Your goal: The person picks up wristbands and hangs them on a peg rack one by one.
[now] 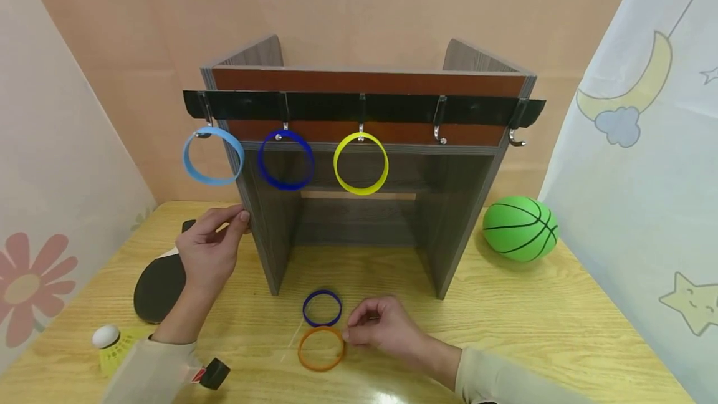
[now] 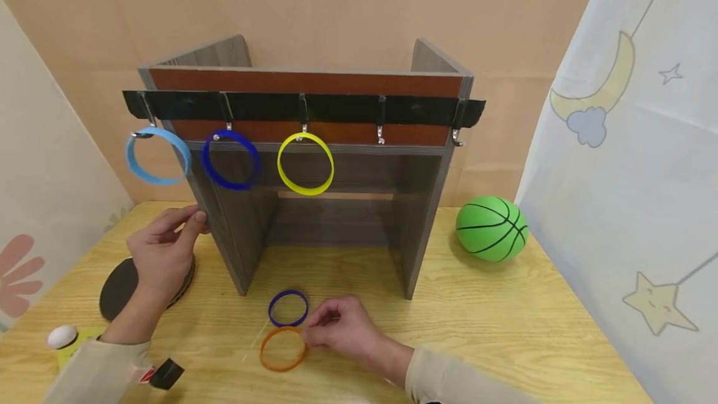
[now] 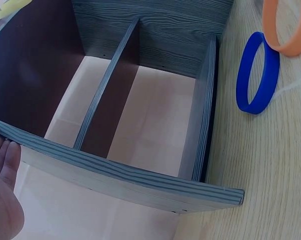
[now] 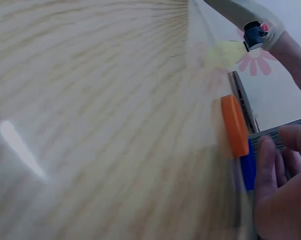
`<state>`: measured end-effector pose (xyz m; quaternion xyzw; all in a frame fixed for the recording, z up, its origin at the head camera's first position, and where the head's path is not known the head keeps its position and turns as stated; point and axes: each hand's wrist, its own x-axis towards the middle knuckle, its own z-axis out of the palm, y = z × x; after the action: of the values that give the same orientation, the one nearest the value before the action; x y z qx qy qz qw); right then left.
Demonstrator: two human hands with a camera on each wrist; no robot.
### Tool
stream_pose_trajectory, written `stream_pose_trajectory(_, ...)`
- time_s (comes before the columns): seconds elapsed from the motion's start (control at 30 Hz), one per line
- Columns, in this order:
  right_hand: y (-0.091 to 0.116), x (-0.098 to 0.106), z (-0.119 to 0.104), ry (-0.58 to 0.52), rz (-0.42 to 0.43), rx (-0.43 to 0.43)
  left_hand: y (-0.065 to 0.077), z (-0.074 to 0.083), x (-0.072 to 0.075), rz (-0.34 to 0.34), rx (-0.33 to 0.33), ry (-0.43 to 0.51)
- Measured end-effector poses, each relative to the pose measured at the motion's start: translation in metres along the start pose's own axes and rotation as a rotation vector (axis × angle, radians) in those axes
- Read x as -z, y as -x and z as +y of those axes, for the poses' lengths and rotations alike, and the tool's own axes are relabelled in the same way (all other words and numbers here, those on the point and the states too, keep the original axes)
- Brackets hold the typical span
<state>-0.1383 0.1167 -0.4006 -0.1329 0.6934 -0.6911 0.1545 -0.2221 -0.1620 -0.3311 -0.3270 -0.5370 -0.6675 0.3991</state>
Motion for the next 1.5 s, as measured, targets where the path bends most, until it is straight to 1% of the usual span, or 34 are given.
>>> stream_pose_trajectory(0.07,0.001,0.000,0.004,0.018,0.016,0.003,0.000,0.000,0.000,-0.001,0.006,0.008)
stream_pose_trajectory(0.37,0.003,-0.003,0.019,0.039,0.007,0.018,0.001,-0.001,-0.001,0.000,0.006,0.022)
stream_pose_trajectory(0.5,0.001,-0.005,0.018,0.074,0.013,-0.007,0.002,-0.002,0.000,0.000,0.003,0.008)
stream_pose_trajectory(0.67,-0.004,-0.007,0.014,0.142,0.031,-0.035,0.002,-0.004,0.000,0.005,0.002,0.011)
stream_pose_trajectory(0.8,-0.007,-0.008,0.012,0.146,0.035,-0.067,0.001,-0.004,0.000,0.008,-0.001,0.024)
stream_pose_trajectory(0.93,-0.008,-0.011,0.012,0.154,0.042,-0.079,0.001,-0.003,0.001,0.009,-0.005,0.025)
stream_pose_trajectory(1.1,-0.009,-0.013,0.013,0.200,0.062,-0.099,0.000,-0.002,0.000,0.006,0.005,0.016)
stream_pose_trajectory(1.33,-0.010,-0.014,0.011,0.229,0.064,-0.109,0.000,-0.002,0.001,0.011,0.000,0.036)
stream_pose_trajectory(1.5,-0.010,-0.015,0.011,0.235,0.073,-0.091,0.001,-0.003,0.001,0.006,0.005,0.042)
